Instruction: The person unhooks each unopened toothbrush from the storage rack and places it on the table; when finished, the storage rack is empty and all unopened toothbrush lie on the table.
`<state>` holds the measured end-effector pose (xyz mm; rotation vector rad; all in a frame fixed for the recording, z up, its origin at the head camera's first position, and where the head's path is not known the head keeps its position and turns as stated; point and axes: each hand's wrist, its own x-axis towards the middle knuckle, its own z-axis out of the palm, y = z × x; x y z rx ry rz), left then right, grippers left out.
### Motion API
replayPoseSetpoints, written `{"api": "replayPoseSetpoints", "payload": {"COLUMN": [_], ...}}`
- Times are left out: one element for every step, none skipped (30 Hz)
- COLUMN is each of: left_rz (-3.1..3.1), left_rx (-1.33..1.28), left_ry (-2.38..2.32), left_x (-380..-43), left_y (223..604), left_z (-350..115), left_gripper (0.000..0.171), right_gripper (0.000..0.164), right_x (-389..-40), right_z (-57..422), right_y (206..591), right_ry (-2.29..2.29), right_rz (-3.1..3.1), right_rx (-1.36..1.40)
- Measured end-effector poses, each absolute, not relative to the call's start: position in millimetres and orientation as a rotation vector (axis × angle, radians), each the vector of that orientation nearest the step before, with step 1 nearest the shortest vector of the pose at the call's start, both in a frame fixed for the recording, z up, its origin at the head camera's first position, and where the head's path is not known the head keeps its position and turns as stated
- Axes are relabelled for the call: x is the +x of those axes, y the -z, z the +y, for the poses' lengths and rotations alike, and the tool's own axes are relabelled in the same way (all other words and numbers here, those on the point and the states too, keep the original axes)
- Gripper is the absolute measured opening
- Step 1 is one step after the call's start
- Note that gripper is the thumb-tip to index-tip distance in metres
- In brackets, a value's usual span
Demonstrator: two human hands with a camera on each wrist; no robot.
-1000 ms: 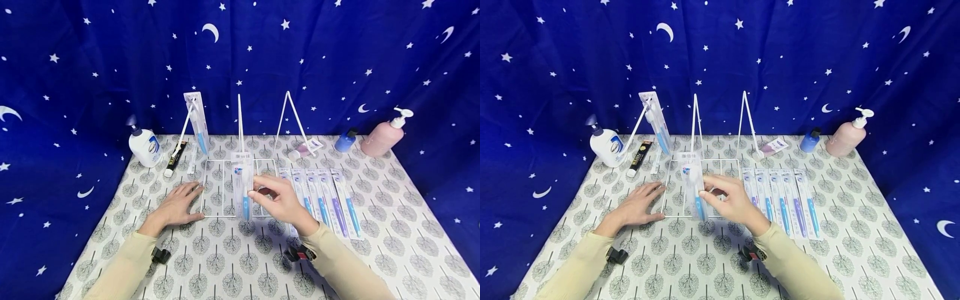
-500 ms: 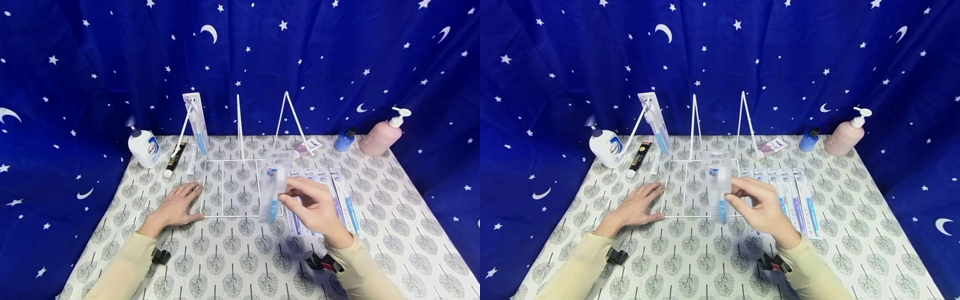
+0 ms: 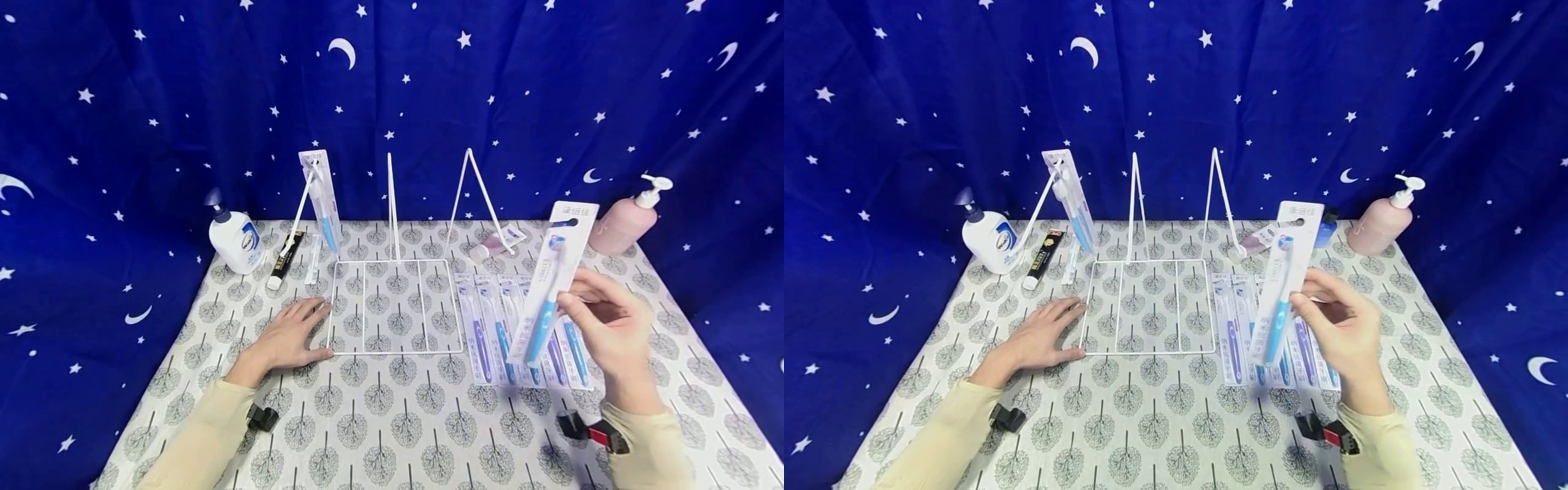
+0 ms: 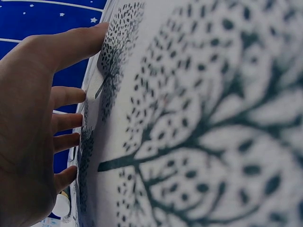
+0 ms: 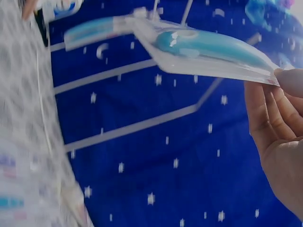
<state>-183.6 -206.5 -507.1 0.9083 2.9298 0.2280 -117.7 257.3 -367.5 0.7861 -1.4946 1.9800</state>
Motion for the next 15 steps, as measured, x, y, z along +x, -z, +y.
{"api": "replayPoseSetpoints", "payload": {"left_rz": [2.929, 2.929, 2.930, 2.930, 2.931, 2.931, 2.931, 2.931, 2.930, 2.930, 2.930, 2.929, 2.930, 2.931, 2.932], "left_rx": [0.908, 0.903, 0.901, 0.900, 0.901, 0.900, 0.901, 0.901, 0.908, 0.910, 0.913, 0.914, 0.915, 0.917, 0.922], "left_ry": [-0.227, -0.228, -0.230, -0.235, -0.237, -0.235, -0.231, -0.228, -0.226, -0.226, -0.223, -0.221, -0.225, -0.230, -0.235], "left_x": [-183.7, -183.7, -183.7, -183.7, -183.6, -183.5, -183.5, -183.5, -183.4, -183.5, -183.4, -183.4, -183.5, -183.6, -183.7], "left_y": [507.0, 506.9, 506.9, 506.8, 506.7, 506.7, 506.9, 507.1, 507.2, 507.2, 507.2, 507.2, 506.9, 506.6, 506.3], "left_z": [-206.5, -206.5, -206.5, -206.4, -206.4, -206.2, -206.1, -206.0, -205.8, -205.7, -205.7, -205.8, -205.8, -205.9, -206.0], "left_gripper": [0.090, 0.090, 0.090, 0.090, 0.090, 0.090, 0.090, 0.090, 0.090, 0.090, 0.090, 0.090, 0.090, 0.090, 0.090], "right_gripper": [0.035, 0.035, 0.036, 0.036, 0.036, 0.036, 0.036, 0.036, 0.036, 0.036, 0.035, 0.035, 0.035, 0.034, 0.035], "right_x": [-119.4, -121.0, -122.7, -124.0, -125.5, -126.8, -128.1, -129.3, -130.3, -131.4, -132.5, -133.7, -134.9, -136.1, -137.4], "right_z": [263.4, 269.1, 274.7, 280.4, 286.1, 291.5, 297.1, 302.5, 307.9, 313.3, 318.6, 323.9, 329.5, 335.1, 340.7], "right_y": [369.9, 372.2, 374.7, 377.4, 380.2, 383.0, 386.0, 389.1, 391.8, 394.7, 397.5, 400.2, 403.1, 406.5, 409.9], "right_ry": [-1.991, -1.998, -2.001, -1.999, -1.992, -1.981, -1.969, -1.958, -1.934, -1.903, -1.875, -1.824, -1.765, -1.709, -1.643], "right_rz": [-1.490, -1.494, -1.499, -1.513, -1.532, -1.559, -1.592, -1.629, -1.678, -1.734, -1.792, -1.866, -1.945, -2.017, -2.091], "right_rx": [0.758, 0.722, 0.691, 0.654, 0.614, 0.566, 0.519, 0.472, 0.415, 0.352, 0.293, 0.232, 0.169, 0.113, 0.058]}}
